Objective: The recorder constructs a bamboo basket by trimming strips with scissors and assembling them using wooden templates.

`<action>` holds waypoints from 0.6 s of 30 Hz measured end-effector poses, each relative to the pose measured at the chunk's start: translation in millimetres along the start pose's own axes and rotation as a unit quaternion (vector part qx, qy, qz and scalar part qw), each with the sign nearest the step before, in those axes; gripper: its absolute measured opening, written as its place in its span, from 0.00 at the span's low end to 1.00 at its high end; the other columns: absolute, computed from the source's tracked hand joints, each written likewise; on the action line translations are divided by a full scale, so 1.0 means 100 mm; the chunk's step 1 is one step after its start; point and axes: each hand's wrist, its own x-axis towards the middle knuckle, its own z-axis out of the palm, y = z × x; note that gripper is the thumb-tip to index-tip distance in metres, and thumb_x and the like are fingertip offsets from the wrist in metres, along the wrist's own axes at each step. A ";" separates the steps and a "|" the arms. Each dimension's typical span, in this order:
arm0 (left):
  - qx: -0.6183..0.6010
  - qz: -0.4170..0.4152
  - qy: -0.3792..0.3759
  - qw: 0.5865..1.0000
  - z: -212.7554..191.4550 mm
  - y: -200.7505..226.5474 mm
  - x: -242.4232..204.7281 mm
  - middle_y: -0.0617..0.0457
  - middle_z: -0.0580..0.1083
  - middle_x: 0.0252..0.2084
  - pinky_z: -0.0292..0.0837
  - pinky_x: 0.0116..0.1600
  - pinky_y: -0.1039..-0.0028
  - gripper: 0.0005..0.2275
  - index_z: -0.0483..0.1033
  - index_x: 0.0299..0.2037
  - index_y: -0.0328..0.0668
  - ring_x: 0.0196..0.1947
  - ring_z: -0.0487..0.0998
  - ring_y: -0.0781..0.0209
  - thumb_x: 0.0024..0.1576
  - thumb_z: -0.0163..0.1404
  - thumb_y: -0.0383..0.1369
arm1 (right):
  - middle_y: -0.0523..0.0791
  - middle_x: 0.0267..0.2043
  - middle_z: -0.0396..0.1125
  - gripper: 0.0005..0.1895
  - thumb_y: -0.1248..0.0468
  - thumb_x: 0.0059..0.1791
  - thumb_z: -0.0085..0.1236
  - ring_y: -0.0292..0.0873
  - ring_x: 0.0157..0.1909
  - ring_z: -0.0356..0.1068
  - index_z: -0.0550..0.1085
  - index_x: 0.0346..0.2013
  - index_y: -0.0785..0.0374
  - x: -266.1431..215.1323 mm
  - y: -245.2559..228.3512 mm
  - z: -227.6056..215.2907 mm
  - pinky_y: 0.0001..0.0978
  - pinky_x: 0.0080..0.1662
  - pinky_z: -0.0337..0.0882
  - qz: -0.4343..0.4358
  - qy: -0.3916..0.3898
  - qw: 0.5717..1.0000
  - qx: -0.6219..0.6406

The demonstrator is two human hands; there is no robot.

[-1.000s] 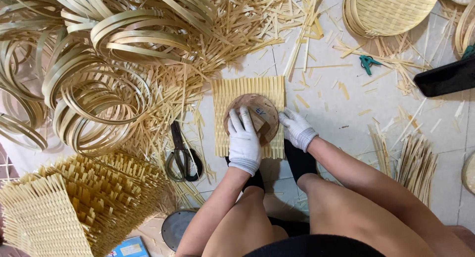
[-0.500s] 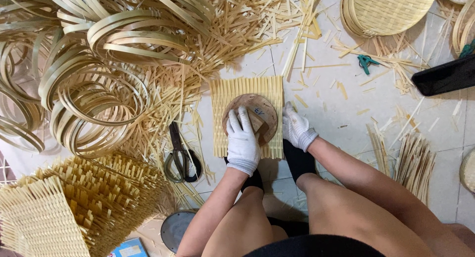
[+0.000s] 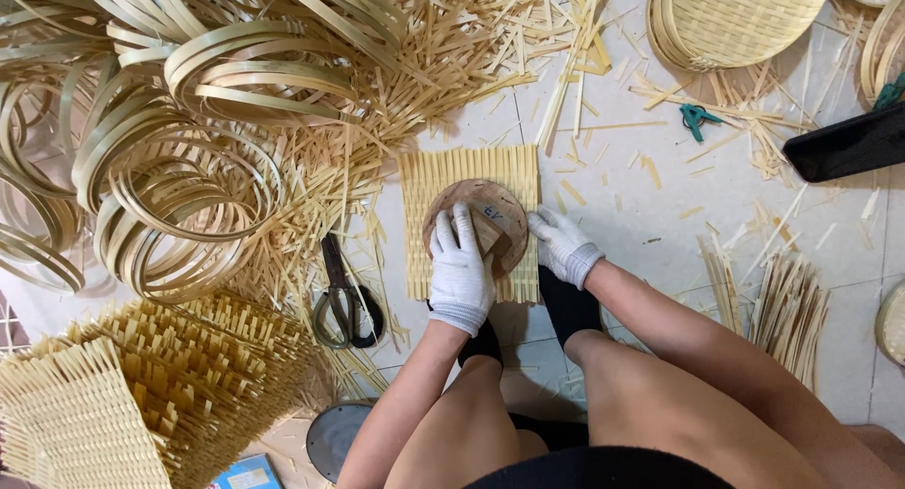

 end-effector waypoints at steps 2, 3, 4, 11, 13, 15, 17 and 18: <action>-0.001 -0.001 0.000 1.000 0.00 0.00 0.00 0.19 0.50 0.69 0.52 0.70 0.45 0.42 0.42 0.73 0.26 0.66 0.55 0.20 0.52 0.57 0.29 | 0.50 0.66 0.64 0.30 0.62 0.55 0.51 0.45 0.65 0.63 0.59 0.70 0.70 -0.03 -0.03 0.03 0.40 0.63 0.64 0.001 0.002 1.000 -0.001; -0.001 -0.002 0.001 1.000 0.00 0.00 0.00 0.19 0.51 0.69 0.53 0.70 0.46 0.42 0.42 0.73 0.26 0.66 0.56 0.21 0.52 0.58 0.29 | 0.49 0.65 0.64 0.30 0.62 0.55 0.51 0.44 0.64 0.63 0.59 0.70 0.69 -0.04 -0.04 0.05 0.40 0.63 0.65 0.002 0.004 1.000 -0.001; -0.001 -0.002 0.001 1.000 -0.05 -0.01 0.01 0.19 0.51 0.69 0.53 0.70 0.46 0.42 0.42 0.73 0.26 0.66 0.56 0.21 0.52 0.58 0.29 | 0.49 0.65 0.64 0.30 0.62 0.55 0.51 0.44 0.64 0.63 0.59 0.70 0.69 -0.05 -0.06 0.07 0.40 0.63 0.65 0.002 0.004 1.000 -0.002; -0.078 -0.015 -0.097 0.992 -0.45 -0.18 0.20 0.29 0.62 0.67 0.64 0.65 0.57 0.46 0.47 0.74 0.36 0.63 0.65 0.32 0.48 0.63 0.38 | 0.50 0.63 0.65 0.29 0.62 0.55 0.50 0.45 0.62 0.65 0.59 0.69 0.70 -0.07 -0.07 0.09 0.41 0.60 0.68 0.006 -0.006 1.000 0.013; -0.081 -0.016 -0.117 0.990 -0.49 -0.17 0.24 0.30 0.64 0.65 0.66 0.64 0.58 0.46 0.49 0.73 0.37 0.62 0.67 0.33 0.46 0.64 0.41 | 0.51 0.63 0.65 0.29 0.62 0.55 0.50 0.46 0.62 0.65 0.59 0.69 0.71 -0.06 -0.06 0.08 0.41 0.60 0.68 0.000 -0.010 1.000 0.016; -0.067 -0.017 -0.125 0.990 -0.51 -0.15 0.25 0.29 0.66 0.64 0.68 0.62 0.58 0.47 0.49 0.74 0.36 0.61 0.69 0.34 0.46 0.64 0.41 | 0.50 0.64 0.65 0.29 0.63 0.55 0.50 0.44 0.63 0.64 0.58 0.69 0.71 -0.07 -0.06 0.08 0.39 0.61 0.67 -0.002 -0.002 1.000 0.011; -0.065 -0.016 -0.118 0.991 -0.50 -0.15 0.26 0.30 0.67 0.63 0.68 0.62 0.58 0.46 0.50 0.74 0.36 0.60 0.70 0.34 0.46 0.63 0.41 | 0.49 0.64 0.65 0.29 0.63 0.55 0.50 0.43 0.63 0.64 0.58 0.69 0.70 -0.04 -0.06 0.08 0.37 0.62 0.67 0.000 0.011 1.000 -0.003; -0.064 -0.017 -0.113 0.991 -0.49 -0.15 0.25 0.30 0.67 0.63 0.68 0.62 0.58 0.45 0.51 0.73 0.36 0.60 0.70 0.34 0.46 0.63 0.41 | 0.48 0.64 0.65 0.29 0.63 0.55 0.49 0.41 0.63 0.64 0.58 0.69 0.69 -0.05 -0.05 0.07 0.35 0.62 0.66 0.003 0.025 1.000 -0.017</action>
